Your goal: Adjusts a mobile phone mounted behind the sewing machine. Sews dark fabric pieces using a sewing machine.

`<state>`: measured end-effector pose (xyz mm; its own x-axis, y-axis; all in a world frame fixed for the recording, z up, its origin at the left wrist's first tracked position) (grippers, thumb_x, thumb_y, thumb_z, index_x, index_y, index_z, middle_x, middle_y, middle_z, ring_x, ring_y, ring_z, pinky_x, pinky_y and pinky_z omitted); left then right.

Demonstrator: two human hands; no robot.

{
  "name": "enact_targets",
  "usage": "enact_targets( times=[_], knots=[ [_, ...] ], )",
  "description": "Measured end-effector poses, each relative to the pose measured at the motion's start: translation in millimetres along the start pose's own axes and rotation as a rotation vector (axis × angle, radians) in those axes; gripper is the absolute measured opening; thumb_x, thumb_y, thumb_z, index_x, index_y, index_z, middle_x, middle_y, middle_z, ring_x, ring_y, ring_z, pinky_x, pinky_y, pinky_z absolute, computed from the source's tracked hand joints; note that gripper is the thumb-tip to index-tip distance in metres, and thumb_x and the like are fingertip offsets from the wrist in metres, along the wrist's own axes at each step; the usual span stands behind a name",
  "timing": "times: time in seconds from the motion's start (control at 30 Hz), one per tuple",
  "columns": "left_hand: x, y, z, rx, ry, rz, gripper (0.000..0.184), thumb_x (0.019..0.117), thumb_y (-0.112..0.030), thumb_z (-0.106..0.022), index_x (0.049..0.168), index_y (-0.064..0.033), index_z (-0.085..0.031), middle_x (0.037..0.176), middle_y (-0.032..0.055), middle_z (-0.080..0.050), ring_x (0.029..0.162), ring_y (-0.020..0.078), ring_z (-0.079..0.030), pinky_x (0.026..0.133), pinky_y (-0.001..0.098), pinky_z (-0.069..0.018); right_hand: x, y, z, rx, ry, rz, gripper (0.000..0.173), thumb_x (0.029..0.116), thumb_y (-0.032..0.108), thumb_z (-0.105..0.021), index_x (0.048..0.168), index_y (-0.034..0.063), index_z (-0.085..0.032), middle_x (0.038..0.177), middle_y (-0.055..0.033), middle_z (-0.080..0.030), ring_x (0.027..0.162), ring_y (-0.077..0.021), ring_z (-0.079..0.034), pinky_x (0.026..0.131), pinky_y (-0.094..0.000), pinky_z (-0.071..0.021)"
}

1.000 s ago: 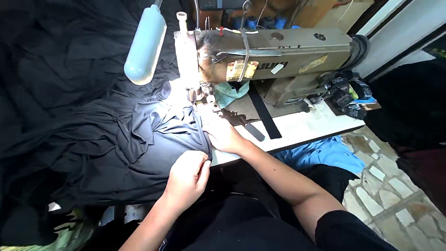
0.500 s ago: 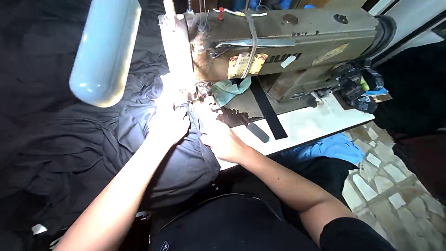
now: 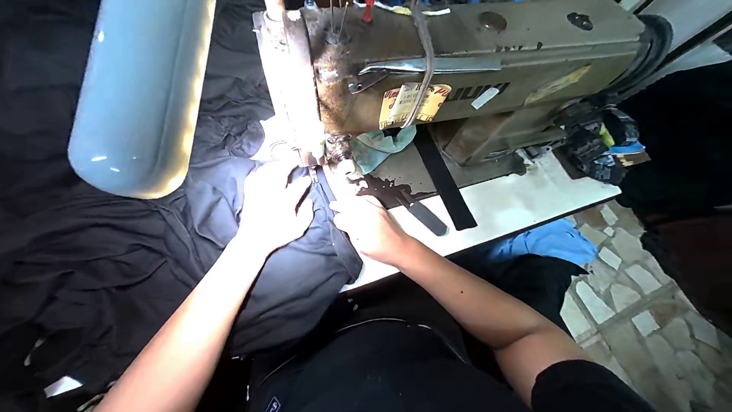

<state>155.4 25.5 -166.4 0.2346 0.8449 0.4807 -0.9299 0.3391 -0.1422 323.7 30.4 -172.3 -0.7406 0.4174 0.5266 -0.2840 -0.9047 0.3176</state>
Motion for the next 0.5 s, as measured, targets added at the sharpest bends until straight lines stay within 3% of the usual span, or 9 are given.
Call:
enact_targets(
  times=[0.1, 0.2, 0.27, 0.4, 0.5],
  knots=[
    [-21, 1, 4, -0.100, 0.052, -0.081, 0.032, 0.0902, -0.022, -0.049, 0.086, 0.0019, -0.070, 0.116, 0.0285, -0.066, 0.119, 0.0495, -0.060, 0.101, 0.0649, -0.0436, 7, 5, -6, -0.025, 0.103, 0.027, 0.013, 0.0861, -0.001, -0.065, 0.091, 0.0063, -0.076, 0.117, -0.0168, -0.074, 0.113, -0.0345, -0.069, 0.094, -0.0520, -0.0534],
    [-16, 13, 6, -0.120, 0.062, -0.073, 0.029, 0.0894, -0.016, -0.049, 0.080, 0.0065, -0.065, 0.107, 0.0309, -0.065, 0.112, 0.0511, -0.061, 0.098, 0.0636, -0.0453, 17, 11, -9, -0.070, 0.254, 0.046, 0.011, 0.0896, 0.004, -0.067, 0.096, 0.0074, -0.076, 0.115, -0.0185, -0.073, 0.117, -0.0379, -0.066, 0.101, -0.0540, -0.0507],
    [-10, 19, 6, -0.104, 0.044, -0.072, 0.029, 0.0886, -0.016, -0.049, 0.078, 0.0068, -0.064, 0.103, 0.0308, -0.066, 0.109, 0.0509, -0.062, 0.095, 0.0624, -0.0463, 20, 12, -5, -0.089, 0.300, 0.069, 0.008, 0.0869, 0.003, -0.069, 0.091, 0.0071, -0.074, 0.104, -0.0176, -0.072, 0.111, -0.0377, -0.067, 0.098, -0.0531, -0.0514],
    [-2, 1, 17, -0.083, 0.035, 0.057, 0.027, 0.0876, -0.014, -0.051, 0.082, 0.0071, -0.067, 0.113, 0.0327, -0.065, 0.115, 0.0535, -0.060, 0.096, 0.0659, -0.0451, 17, 12, -2, -0.082, 0.281, 0.081, 0.010, 0.0904, 0.004, -0.065, 0.092, 0.0047, -0.075, 0.108, -0.0198, -0.073, 0.116, -0.0389, -0.066, 0.101, -0.0523, -0.0511],
    [-4, -35, 26, -0.220, 0.025, 0.094, 0.032, 0.0903, -0.013, -0.048, 0.098, 0.0030, -0.074, 0.122, 0.0249, -0.068, 0.122, 0.0460, -0.061, 0.101, 0.0644, -0.0438, 16, 12, -1, -0.044, 0.251, 0.074, 0.009, 0.0886, 0.003, -0.066, 0.091, 0.0031, -0.075, 0.100, -0.0189, -0.072, 0.110, -0.0379, -0.068, 0.097, -0.0515, -0.0531]
  ],
)
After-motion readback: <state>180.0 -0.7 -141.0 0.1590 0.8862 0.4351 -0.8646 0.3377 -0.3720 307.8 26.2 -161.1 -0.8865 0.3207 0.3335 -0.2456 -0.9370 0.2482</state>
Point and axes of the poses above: each hand's wrist, its own x-axis towards the middle knuckle, its own z-axis out of the back of the hand, y = z × x, the point moved 6 cm from there along x, towards the middle knuckle
